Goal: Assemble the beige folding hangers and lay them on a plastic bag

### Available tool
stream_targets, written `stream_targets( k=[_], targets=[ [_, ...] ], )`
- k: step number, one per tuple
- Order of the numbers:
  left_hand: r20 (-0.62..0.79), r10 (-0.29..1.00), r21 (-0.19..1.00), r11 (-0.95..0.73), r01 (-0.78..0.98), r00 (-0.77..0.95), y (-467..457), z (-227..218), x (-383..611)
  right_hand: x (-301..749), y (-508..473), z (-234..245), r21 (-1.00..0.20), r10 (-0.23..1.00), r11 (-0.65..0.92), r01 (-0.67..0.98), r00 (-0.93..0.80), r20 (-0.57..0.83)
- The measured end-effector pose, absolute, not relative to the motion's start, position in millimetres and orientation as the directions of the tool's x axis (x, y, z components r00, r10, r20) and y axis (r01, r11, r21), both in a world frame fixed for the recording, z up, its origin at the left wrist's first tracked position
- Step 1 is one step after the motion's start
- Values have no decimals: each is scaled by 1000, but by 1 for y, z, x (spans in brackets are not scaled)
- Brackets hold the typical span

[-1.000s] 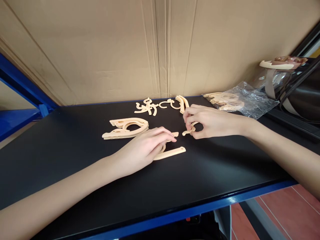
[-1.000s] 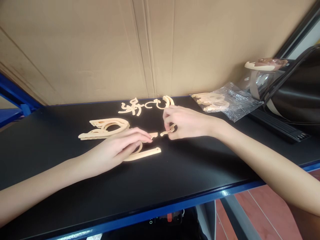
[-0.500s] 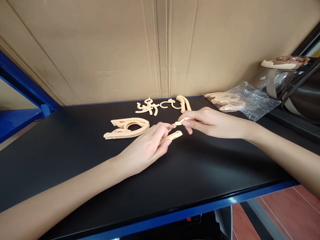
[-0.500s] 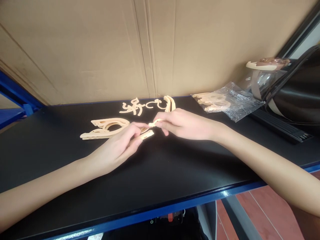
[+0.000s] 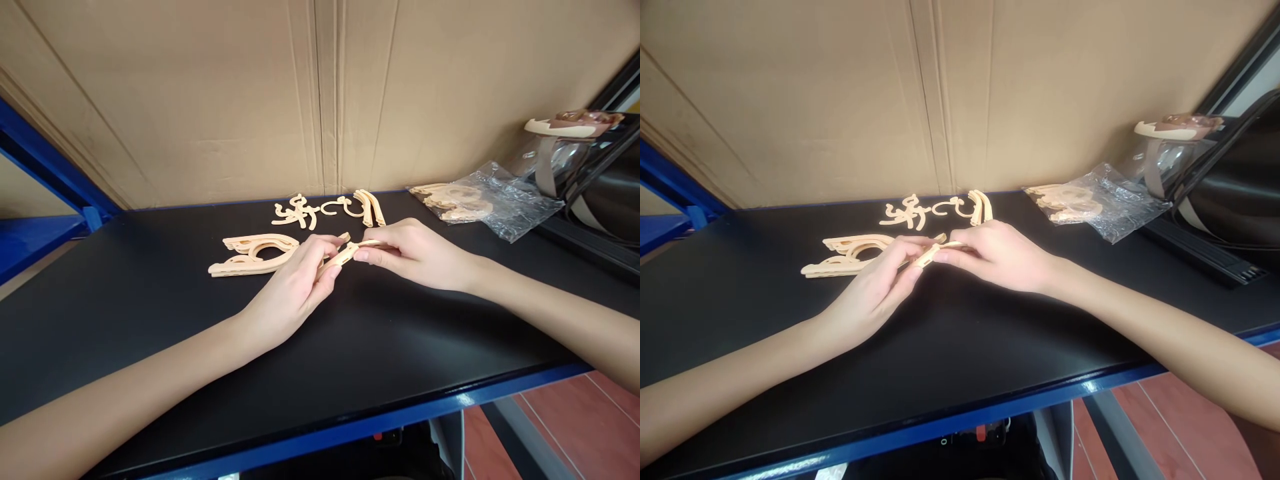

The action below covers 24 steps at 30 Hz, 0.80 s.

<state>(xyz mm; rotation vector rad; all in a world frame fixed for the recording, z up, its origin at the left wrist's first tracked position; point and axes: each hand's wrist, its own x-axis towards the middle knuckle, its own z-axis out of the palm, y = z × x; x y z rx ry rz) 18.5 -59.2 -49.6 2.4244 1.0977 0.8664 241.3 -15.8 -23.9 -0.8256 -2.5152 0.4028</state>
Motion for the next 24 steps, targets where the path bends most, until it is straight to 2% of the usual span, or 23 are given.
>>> stream_targets(
  k=[7, 14, 19, 24],
  targets=[
    [392, 740, 458, -672, 581, 547, -60, -47, 18, 239, -19, -29, -343, 644, 765, 546, -638, 421],
    [414, 707, 391, -706, 590, 573, -57, -55, 16, 242, -17, -31, -226, 594, 802, 553, -695, 405],
    [427, 647, 309, -761, 571, 631, -56, -58, 14, 244, -15, -38, -104, 550, 820, 562, -727, 411],
    [405, 641, 284, -766, 576, 652, -55, -58, 13, 245, -14, -41, 51, 495, 823, 565, -759, 424]
  ],
)
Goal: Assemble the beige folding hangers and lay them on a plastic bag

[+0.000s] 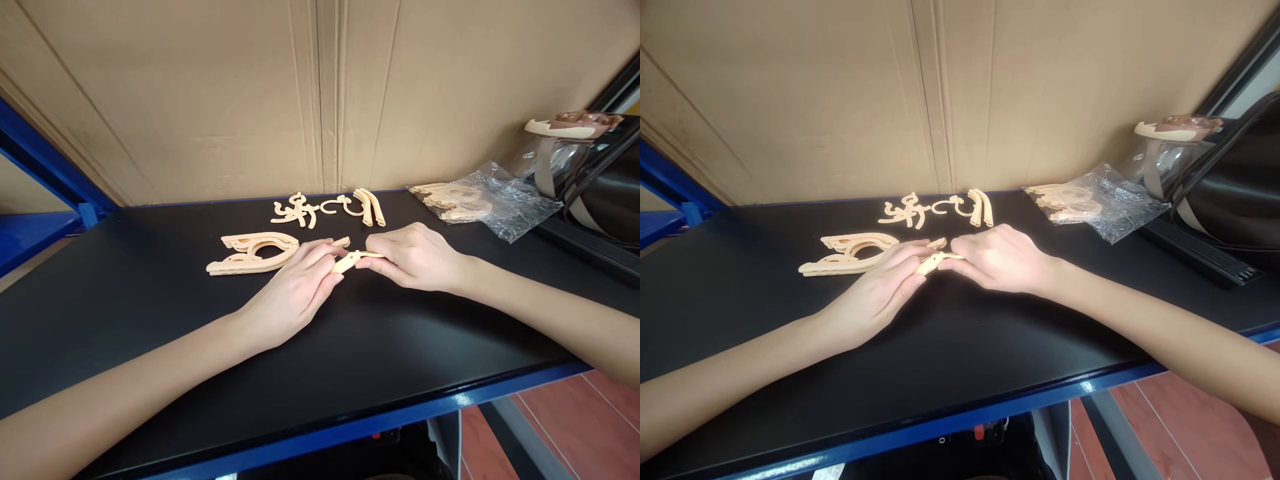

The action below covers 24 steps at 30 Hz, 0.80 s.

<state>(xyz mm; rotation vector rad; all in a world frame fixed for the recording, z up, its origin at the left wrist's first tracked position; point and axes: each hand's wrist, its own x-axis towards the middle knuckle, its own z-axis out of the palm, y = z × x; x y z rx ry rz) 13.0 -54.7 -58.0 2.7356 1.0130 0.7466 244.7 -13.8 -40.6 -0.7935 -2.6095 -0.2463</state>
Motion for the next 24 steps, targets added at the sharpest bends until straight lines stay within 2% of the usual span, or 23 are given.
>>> stream_targets(
  k=[7, 12, 16, 20, 24],
  targets=[
    [410, 610, 278, -792, 544, 679, -53, -57, 14, 246, -12, -41, 258, 413, 806, 533, -818, 401],
    [401, 616, 276, -787, 551, 678, -53, -57, 14, 247, -9, -46, 423, 250, 777, 466, -845, 473],
    [369, 631, 302, -776, 554, 682, -53, -56, 14, 247, -9, -46, 565, 108, 727, 391, -877, 468],
    [348, 646, 327, -763, 558, 680, -55, -55, 16, 248, -9, -44, 616, 48, 700, 360, -885, 462],
    [333, 656, 332, -754, 567, 677, -52, -54, 14, 248, -6, -43, 611, -6, 730, 307, -890, 455]
  ],
)
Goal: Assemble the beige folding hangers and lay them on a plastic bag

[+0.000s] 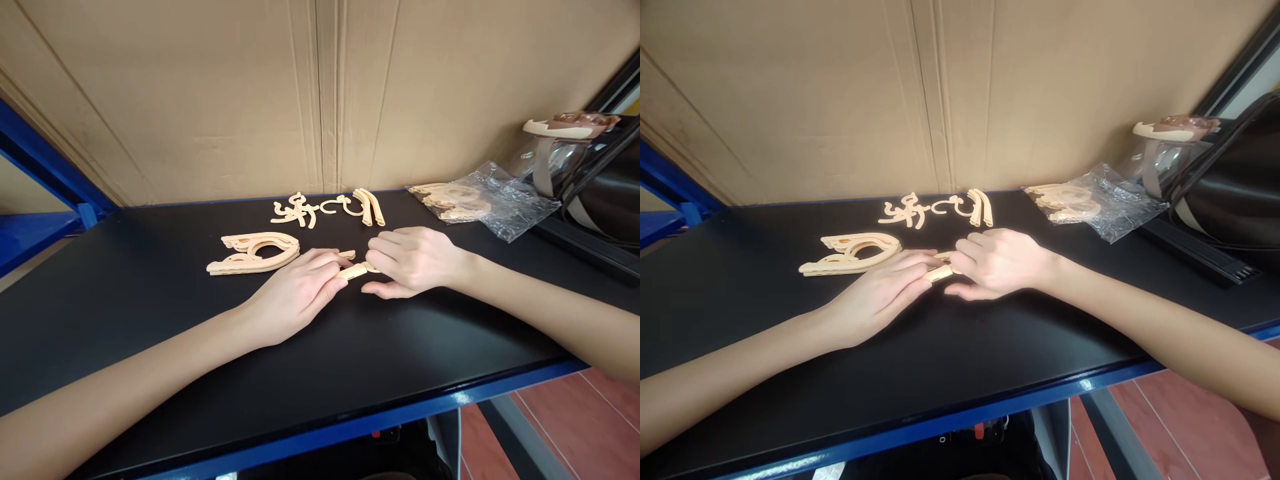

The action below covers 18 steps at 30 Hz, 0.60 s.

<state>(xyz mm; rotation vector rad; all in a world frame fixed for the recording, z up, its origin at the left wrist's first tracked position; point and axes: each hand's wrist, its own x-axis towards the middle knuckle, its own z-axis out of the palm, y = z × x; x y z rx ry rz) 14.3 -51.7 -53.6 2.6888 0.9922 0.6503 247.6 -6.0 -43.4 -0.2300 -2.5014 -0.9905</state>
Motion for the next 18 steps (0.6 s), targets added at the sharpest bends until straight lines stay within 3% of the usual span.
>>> stream_targets(
  k=[5, 8, 10, 13, 15, 18],
  targets=[
    [258, 767, 479, -630, 612, 588, -50, -47, 13, 248, 3, -38, 558, 111, 760, 334, -912, 394],
    [244, 775, 522, -612, 594, 584, -54, -43, 13, 252, 7, -30, 415, 273, 789, 453, -863, 424],
    [239, 765, 514, -622, 591, 598, -56, -42, 13, 256, 8, -24, 201, 412, 820, 536, -796, 443],
    [217, 777, 497, -609, 618, 590, -58, -43, 13, 261, 8, -15, -197, 536, 844, 499, -773, 340],
    [214, 801, 489, -584, 648, 560, -59, -46, 14, 261, 7, -10, -429, 578, 791, 437, -764, 288],
    [216, 833, 479, -545, 689, 509, -61, -51, 18, 260, 2, -8, -681, 630, 652, 333, -738, 242]
  ],
)
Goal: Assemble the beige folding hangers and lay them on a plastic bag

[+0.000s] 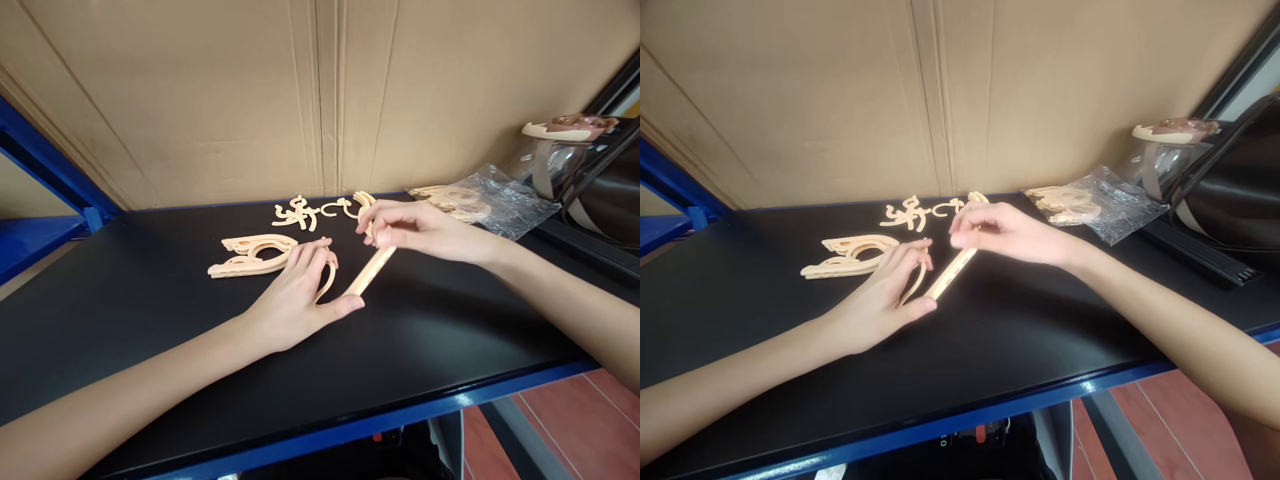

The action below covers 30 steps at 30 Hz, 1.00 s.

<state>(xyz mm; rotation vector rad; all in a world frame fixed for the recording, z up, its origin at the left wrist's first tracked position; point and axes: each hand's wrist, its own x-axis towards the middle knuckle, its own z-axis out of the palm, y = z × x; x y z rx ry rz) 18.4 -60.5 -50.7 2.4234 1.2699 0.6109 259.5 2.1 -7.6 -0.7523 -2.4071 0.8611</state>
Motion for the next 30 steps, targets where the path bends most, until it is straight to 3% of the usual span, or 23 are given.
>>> stream_targets(
  k=[3, 5, 9, 15, 18, 22, 27, 30],
  targets=[
    [203, 857, 475, -509, 718, 473, -63, -54, 22, 258, -4, -8, -859, 615, 472, 197, -772, 161],
    [193, 875, 480, -479, 735, 445, -64, -55, 24, 259, -7, -8, -904, 617, 386, 182, -780, 106],
    [175, 904, 486, -424, 764, 391, -63, -57, 24, 265, -8, -3, -877, 634, 323, 355, -769, -77],
    [235, 857, 443, -514, 734, 458, -62, -58, 23, 272, -11, 19, -769, 322, 459, 446, -890, -324],
    [213, 840, 448, -537, 715, 498, -62, -56, 22, 276, -12, 26, -744, 272, 480, 465, -885, -378],
    [221, 799, 473, -589, 655, 559, -64, -55, 20, 282, -3, 22, -743, 396, 410, 529, -837, -378],
    [230, 696, 392, -706, 590, 681, -66, -56, 20, 274, 15, -3, -827, 732, 282, 486, -667, -143],
    [230, 682, 396, -717, 573, 695, -66, -55, 18, 266, 17, -15, -882, 761, 223, 416, -640, -109]
  ],
)
